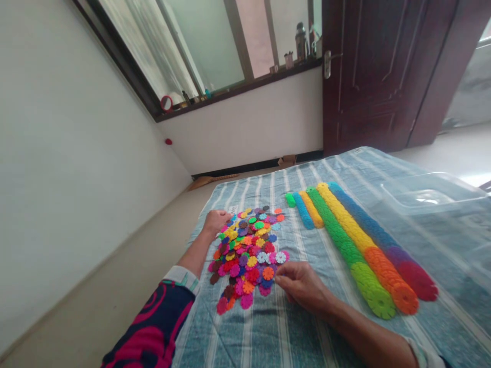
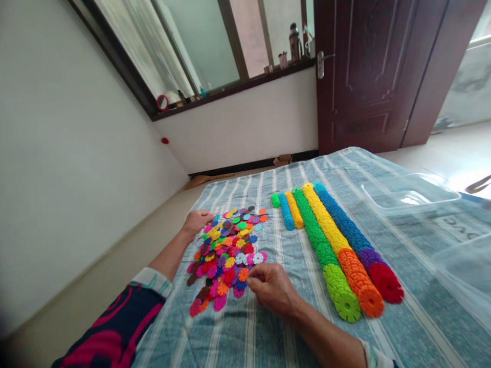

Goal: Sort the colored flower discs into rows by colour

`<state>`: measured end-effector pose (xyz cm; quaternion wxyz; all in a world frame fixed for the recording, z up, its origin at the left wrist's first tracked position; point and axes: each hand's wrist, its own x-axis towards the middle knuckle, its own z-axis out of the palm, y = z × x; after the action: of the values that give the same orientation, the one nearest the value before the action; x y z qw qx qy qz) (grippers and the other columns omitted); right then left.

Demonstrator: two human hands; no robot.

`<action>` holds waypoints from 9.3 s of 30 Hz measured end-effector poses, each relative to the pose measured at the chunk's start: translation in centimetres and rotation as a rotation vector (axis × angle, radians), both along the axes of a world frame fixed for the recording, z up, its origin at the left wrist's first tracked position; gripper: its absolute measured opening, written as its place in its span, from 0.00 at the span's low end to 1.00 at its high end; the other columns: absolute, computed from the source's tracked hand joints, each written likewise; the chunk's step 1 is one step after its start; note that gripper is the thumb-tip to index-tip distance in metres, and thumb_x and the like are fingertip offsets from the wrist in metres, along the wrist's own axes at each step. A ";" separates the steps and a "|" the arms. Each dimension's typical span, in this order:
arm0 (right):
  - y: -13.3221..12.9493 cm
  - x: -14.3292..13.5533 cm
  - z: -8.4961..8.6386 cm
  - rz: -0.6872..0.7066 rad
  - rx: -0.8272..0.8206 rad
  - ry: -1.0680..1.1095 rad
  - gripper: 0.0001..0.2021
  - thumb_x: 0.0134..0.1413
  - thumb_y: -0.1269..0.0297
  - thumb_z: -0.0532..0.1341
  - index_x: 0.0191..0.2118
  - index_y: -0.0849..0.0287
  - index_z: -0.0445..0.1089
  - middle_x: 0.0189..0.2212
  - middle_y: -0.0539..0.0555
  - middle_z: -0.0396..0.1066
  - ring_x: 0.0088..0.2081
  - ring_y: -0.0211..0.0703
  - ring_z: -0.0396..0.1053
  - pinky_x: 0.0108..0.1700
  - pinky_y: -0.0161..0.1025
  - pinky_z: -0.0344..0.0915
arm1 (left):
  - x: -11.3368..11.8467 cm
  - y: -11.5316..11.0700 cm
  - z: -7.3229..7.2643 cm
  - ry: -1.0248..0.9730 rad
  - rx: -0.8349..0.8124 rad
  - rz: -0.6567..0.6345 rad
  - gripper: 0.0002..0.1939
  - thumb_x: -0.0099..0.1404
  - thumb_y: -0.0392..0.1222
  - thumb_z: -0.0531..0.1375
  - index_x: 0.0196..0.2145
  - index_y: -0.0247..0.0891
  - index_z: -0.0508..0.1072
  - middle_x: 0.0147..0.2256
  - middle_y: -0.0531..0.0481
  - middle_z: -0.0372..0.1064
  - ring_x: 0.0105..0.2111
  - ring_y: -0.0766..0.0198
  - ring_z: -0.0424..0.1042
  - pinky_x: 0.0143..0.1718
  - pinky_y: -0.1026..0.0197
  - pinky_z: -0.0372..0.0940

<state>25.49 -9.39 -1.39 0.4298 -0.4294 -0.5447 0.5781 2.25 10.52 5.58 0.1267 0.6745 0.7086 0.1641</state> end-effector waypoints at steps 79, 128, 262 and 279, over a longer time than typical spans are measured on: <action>0.8 0.0 -0.5 -0.038 0.123 -0.042 0.07 0.46 0.73 0.56 0.22 0.62 0.69 0.15 0.44 0.60 0.18 0.30 0.57 0.21 0.28 0.50 | 20.8 -5.5 -6.4 -0.138 0.160 -0.508 0.08 0.49 0.41 0.63 0.26 0.38 0.67 0.23 0.56 0.65 0.25 0.68 0.64 0.29 0.65 0.57; -1.0 0.6 -0.4 -0.005 -0.020 -0.122 0.15 0.49 0.52 0.60 0.27 0.61 0.70 0.12 0.45 0.57 0.15 0.32 0.54 0.18 0.31 0.49 | 3.6 -11.5 -6.4 -0.088 0.432 -0.426 0.05 0.58 0.35 0.57 0.27 0.38 0.72 0.29 0.49 0.73 0.33 0.64 0.71 0.39 0.63 0.64; 8.8 -2.4 0.2 0.011 0.716 -0.792 0.05 0.47 0.76 0.61 0.26 0.59 0.72 0.34 0.54 0.71 0.40 0.43 0.66 0.43 0.39 0.61 | -2.4 -7.5 -8.6 -0.491 0.378 -0.070 0.07 0.52 0.37 0.56 0.25 0.37 0.74 0.41 0.46 0.74 0.43 0.60 0.72 0.50 0.58 0.64; 9.3 -2.7 0.2 0.147 0.771 -1.056 0.10 0.47 0.65 0.66 0.39 0.54 0.76 0.56 0.57 0.60 0.60 0.56 0.49 0.58 0.54 0.53 | -2.3 -7.6 -8.3 -0.446 0.397 -0.085 0.07 0.53 0.38 0.56 0.25 0.37 0.74 0.41 0.45 0.74 0.43 0.60 0.72 0.50 0.58 0.64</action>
<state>22.76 -0.12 -1.24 0.1873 -0.4323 -0.8784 0.0808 -0.09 2.91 -2.75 0.1515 0.6624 0.5884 0.4382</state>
